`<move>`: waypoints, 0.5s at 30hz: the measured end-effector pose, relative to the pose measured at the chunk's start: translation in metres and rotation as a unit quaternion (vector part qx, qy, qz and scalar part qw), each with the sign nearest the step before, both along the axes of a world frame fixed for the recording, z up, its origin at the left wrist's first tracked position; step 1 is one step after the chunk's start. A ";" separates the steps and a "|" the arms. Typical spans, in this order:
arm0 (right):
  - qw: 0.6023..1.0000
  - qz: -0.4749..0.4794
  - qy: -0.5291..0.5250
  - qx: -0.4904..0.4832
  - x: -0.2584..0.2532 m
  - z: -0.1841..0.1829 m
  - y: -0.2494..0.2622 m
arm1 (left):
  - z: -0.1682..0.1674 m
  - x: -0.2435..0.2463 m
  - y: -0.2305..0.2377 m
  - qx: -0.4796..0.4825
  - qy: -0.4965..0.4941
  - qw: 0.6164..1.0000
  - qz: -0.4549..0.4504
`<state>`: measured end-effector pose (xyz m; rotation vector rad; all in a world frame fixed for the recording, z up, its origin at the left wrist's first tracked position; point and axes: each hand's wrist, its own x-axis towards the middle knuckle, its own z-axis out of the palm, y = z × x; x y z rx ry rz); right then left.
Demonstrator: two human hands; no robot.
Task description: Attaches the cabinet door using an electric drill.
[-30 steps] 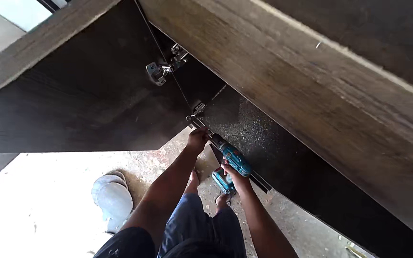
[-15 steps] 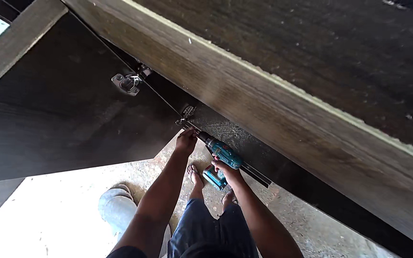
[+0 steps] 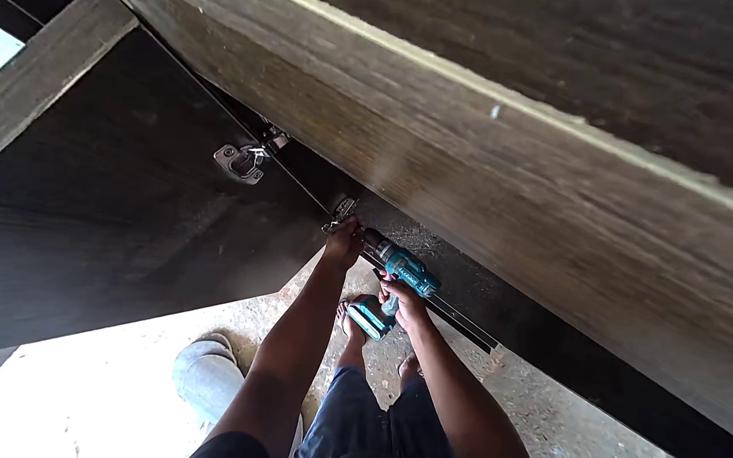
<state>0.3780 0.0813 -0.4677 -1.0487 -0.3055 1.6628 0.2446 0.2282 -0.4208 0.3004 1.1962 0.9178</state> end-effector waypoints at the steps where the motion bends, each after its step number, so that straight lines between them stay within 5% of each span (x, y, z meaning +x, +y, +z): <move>1: 1.000 -0.012 0.020 0.007 -0.003 -0.001 0.005 | -0.002 0.002 0.002 0.012 -0.027 0.999 0.018; 9: 0.998 -0.016 0.064 0.011 -0.013 -0.006 0.034 | -0.025 0.008 0.005 0.041 -0.200 0.973 0.109; 15: 0.997 -0.012 0.078 0.012 -0.013 -0.006 0.035 | -0.029 0.008 0.008 0.019 -0.228 0.968 0.107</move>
